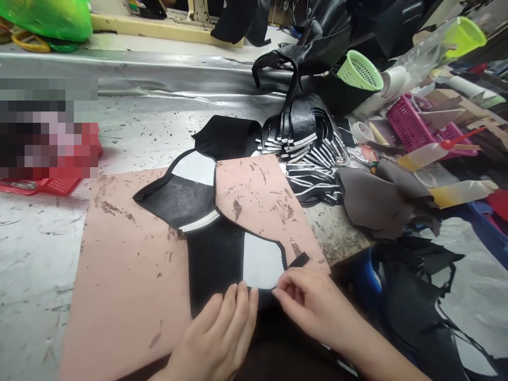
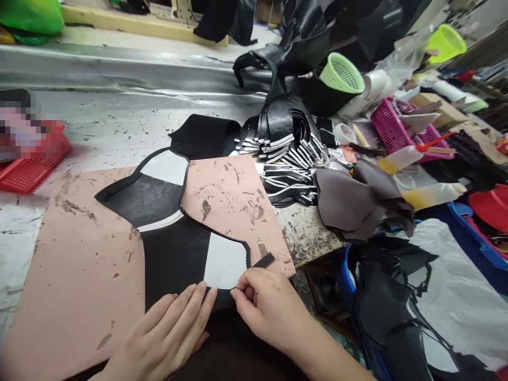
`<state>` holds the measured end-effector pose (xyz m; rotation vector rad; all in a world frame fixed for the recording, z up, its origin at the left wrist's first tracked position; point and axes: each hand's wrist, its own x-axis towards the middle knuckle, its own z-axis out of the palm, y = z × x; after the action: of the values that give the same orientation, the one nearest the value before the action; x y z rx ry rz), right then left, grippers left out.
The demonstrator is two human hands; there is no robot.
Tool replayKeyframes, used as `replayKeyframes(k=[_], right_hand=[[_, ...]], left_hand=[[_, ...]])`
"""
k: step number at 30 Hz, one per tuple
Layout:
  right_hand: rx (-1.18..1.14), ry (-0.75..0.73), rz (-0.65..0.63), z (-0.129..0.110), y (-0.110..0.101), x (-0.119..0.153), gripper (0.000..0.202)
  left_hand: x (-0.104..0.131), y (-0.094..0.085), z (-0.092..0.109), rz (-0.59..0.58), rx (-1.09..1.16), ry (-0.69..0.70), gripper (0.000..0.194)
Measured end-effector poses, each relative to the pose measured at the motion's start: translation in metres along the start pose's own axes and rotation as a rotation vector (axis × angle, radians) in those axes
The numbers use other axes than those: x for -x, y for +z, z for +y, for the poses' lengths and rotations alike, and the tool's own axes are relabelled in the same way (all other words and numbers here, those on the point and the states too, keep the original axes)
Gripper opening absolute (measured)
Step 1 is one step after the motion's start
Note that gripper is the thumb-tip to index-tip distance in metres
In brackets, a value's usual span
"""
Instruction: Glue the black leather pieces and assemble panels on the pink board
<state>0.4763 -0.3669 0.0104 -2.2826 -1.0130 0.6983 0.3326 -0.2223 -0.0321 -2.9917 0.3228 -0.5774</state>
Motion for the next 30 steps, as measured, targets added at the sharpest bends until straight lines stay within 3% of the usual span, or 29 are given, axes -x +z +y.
replayKeyframes(k=[8, 12, 16, 19, 21, 23, 26, 30], right_hand=[[0.102, 0.07, -0.037, 0.0, 0.001, -0.009, 0.016], [0.232, -0.044, 0.021, 0.002, 0.003, -0.01, 0.016], [0.344, -0.24, 0.32, 0.018, -0.001, -0.006, 0.014], [0.299, -0.324, 0.526, 0.031, -0.006, 0.003, 0.013], [0.284, -0.451, 0.523, 0.037, -0.005, 0.011, 0.007], [0.304, -0.563, 0.456, 0.04, -0.002, 0.018, 0.017], [0.329, -0.588, 0.385, 0.043, 0.006, 0.023, 0.03], [0.358, -0.608, 0.427, 0.049, 0.014, 0.021, 0.034]], left_hand=[[0.002, 0.003, 0.003, -0.016, -0.044, 0.011, 0.033], [-0.007, 0.0, 0.001, -0.035, -0.04, 0.012, 0.036], [-0.013, 0.002, 0.001, 0.007, 0.012, 0.046, 0.033], [-0.011, 0.005, 0.004, -0.014, 0.02, 0.061, 0.032], [-0.009, 0.005, 0.006, -0.05, 0.003, 0.049, 0.034], [-0.009, 0.005, 0.007, -0.064, -0.017, 0.036, 0.035], [-0.012, 0.007, 0.009, -0.035, -0.023, 0.009, 0.036], [-0.017, 0.011, 0.014, 0.019, -0.013, -0.03, 0.039]])
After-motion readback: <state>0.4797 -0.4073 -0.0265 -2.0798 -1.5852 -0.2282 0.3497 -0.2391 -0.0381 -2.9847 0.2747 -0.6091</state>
